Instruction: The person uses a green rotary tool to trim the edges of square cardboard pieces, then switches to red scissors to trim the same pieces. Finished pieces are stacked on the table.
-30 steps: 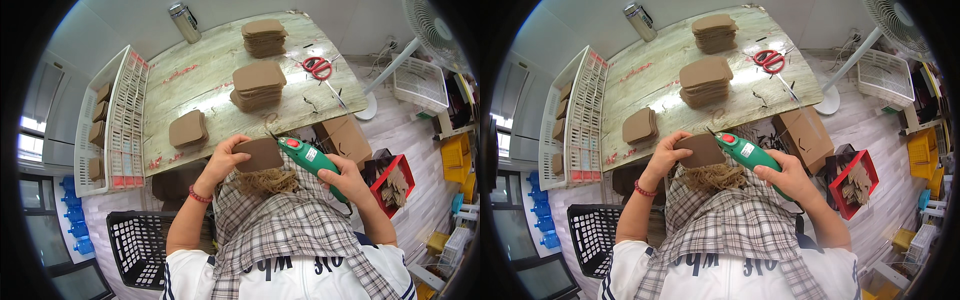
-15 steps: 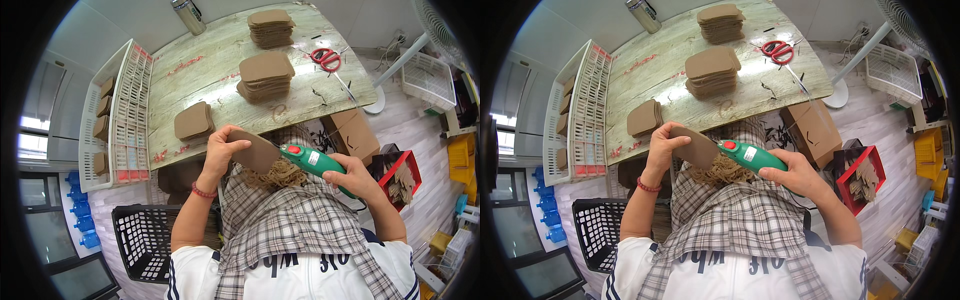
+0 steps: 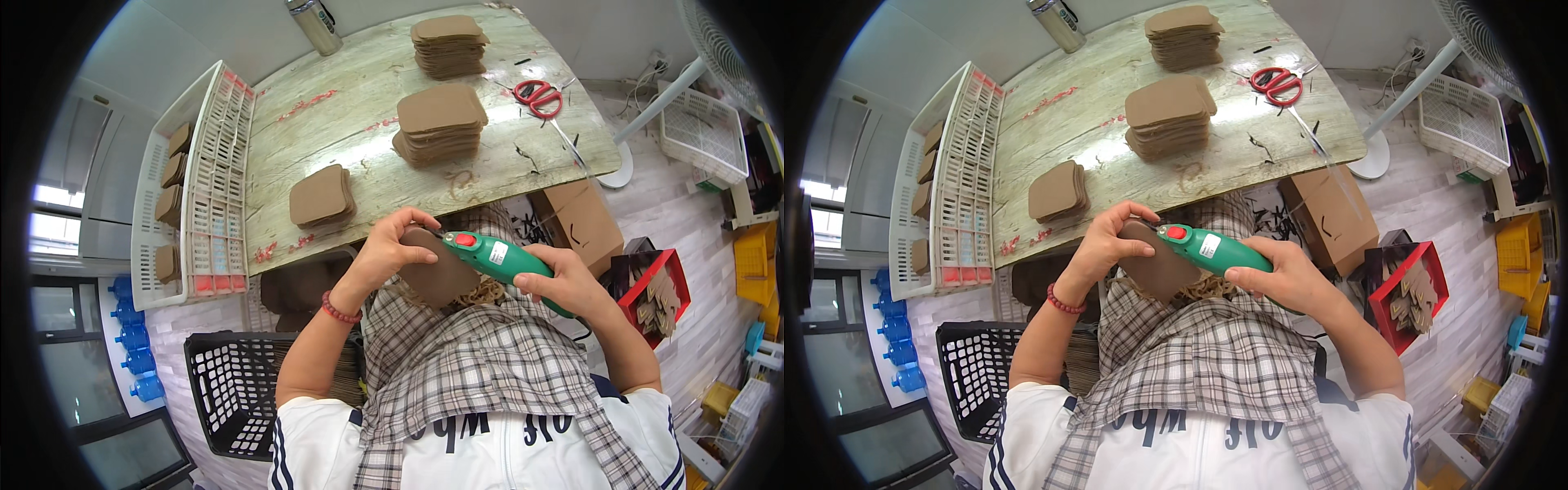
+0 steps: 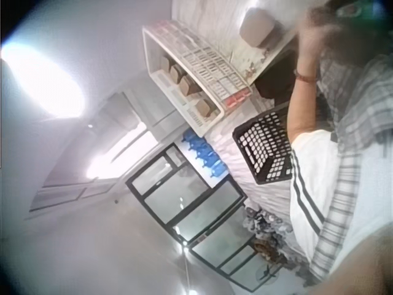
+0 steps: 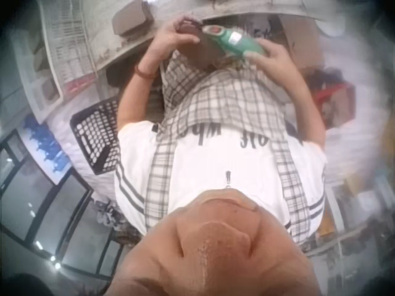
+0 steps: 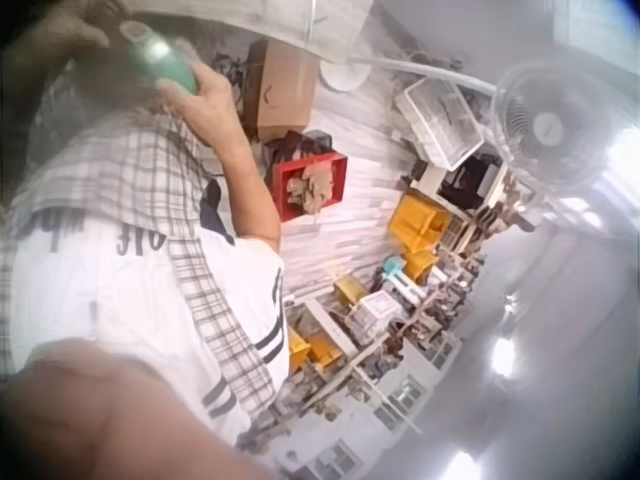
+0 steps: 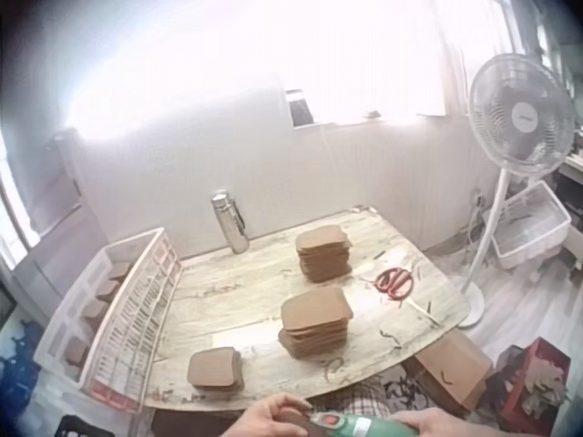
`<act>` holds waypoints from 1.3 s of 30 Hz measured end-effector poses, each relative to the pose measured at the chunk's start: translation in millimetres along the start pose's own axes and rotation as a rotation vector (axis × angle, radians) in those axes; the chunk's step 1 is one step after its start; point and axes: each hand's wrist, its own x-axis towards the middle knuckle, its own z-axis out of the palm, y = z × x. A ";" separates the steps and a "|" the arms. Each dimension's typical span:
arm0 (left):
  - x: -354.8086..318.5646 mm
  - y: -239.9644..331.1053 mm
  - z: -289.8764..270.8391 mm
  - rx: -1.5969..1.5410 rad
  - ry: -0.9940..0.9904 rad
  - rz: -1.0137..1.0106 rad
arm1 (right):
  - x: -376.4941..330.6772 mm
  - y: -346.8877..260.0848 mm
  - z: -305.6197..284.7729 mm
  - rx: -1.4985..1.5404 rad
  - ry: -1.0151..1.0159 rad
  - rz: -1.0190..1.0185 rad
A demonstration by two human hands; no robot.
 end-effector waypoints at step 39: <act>146.7 43.9 -60.6 0.803 0.587 0.577 | 6.8 37.5 2.3 0.130 0.326 -0.119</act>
